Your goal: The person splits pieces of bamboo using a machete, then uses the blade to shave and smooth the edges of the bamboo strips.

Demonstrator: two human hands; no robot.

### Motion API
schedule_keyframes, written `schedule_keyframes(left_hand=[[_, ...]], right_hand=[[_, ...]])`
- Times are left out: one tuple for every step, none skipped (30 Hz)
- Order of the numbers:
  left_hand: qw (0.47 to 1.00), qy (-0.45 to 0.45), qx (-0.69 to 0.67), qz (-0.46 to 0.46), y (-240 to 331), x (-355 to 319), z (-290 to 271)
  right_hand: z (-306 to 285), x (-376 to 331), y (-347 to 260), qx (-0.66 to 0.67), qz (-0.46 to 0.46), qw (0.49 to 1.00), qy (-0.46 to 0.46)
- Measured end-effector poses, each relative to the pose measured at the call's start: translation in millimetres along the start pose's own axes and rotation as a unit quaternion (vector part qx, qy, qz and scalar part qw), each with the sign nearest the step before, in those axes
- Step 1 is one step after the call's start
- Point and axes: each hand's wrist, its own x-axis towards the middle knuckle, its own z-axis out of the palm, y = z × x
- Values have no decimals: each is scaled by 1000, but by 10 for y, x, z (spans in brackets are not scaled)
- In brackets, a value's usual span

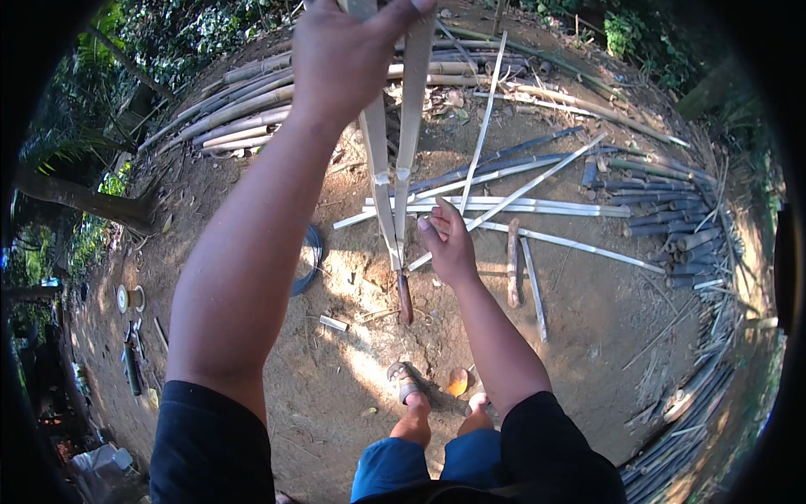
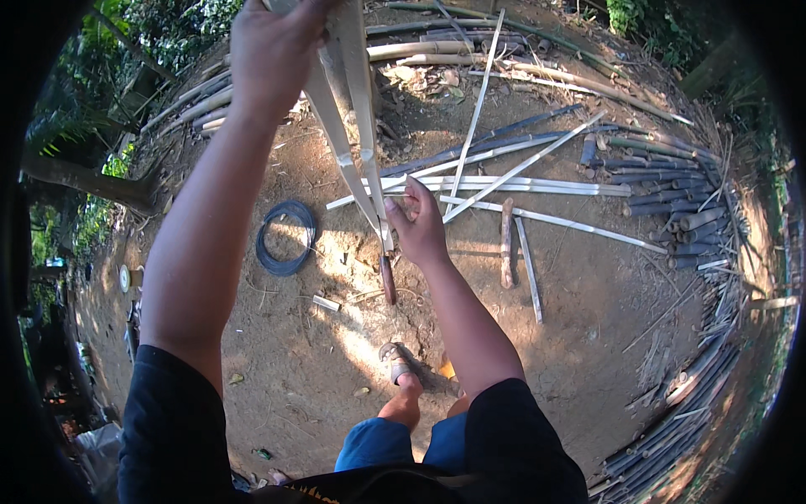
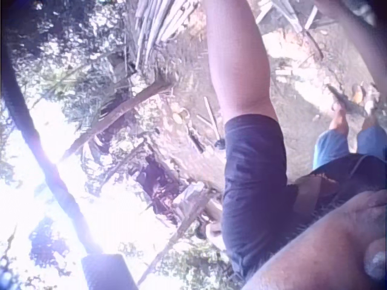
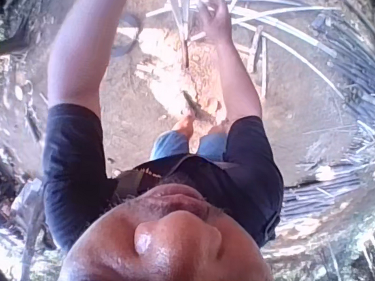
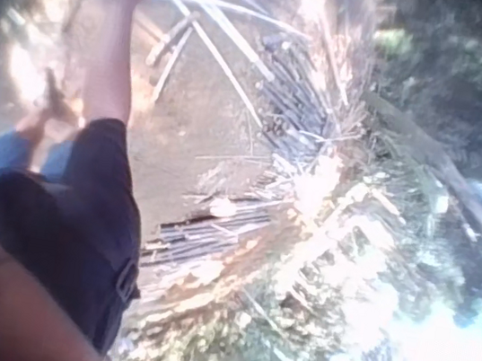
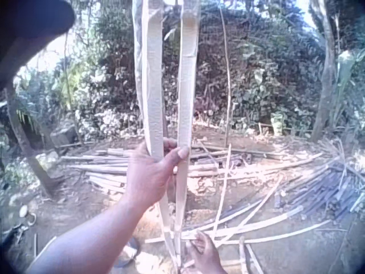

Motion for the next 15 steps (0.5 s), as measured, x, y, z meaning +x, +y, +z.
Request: schedule_keyframes(left_hand=[[998,-2,-57,6,48,-31,9],[994,-7,-112,14,138,-64,55],[994,-8,-105,8,132,-86,46],[995,-10,-97,1,118,-88,36],[995,-15,-95,-7,116,-88,49],[993,-24,-117,-16,140,-92,44],[990,-35,-136,-30,160,-121,28],[986,-46,-156,-43,193,-151,8],[987,-52,-145,-44,228,-163,-32],[985,-52,-156,-45,241,-176,-49],[983,-51,-167,-47,222,-203,-56],[982,-52,-176,-50,226,-231,-72],[981,-54,-177,-55,224,-248,-92],[980,-58,-179,-62,236,-275,-114],[979,-63,-182,-66,259,-291,-116]], right_hand=[[-121,78,-347,17,-12,1000,-9],[-243,201,-573,11,-60,998,-3],[-311,285,-852,23,-87,996,-7],[-378,372,-1152,35,-114,993,-10],[-468,428,-1399,52,-139,989,-15],[-538,461,-1627,70,-162,984,-21],[-592,464,-1859,84,-177,980,-34],[-633,446,-2074,99,-191,976,-46],[-637,431,-2254,90,-192,976,-40],[-643,438,-2424,106,-225,968,-38],[-640,458,-2575,123,-255,958,-38],[-626,478,-2702,141,-285,947,-36],[-603,504,-2837,164,-288,942,-48],[-571,522,-2957,187,-288,937,-58],[-548,533,-3037,209,-291,931,-65]])
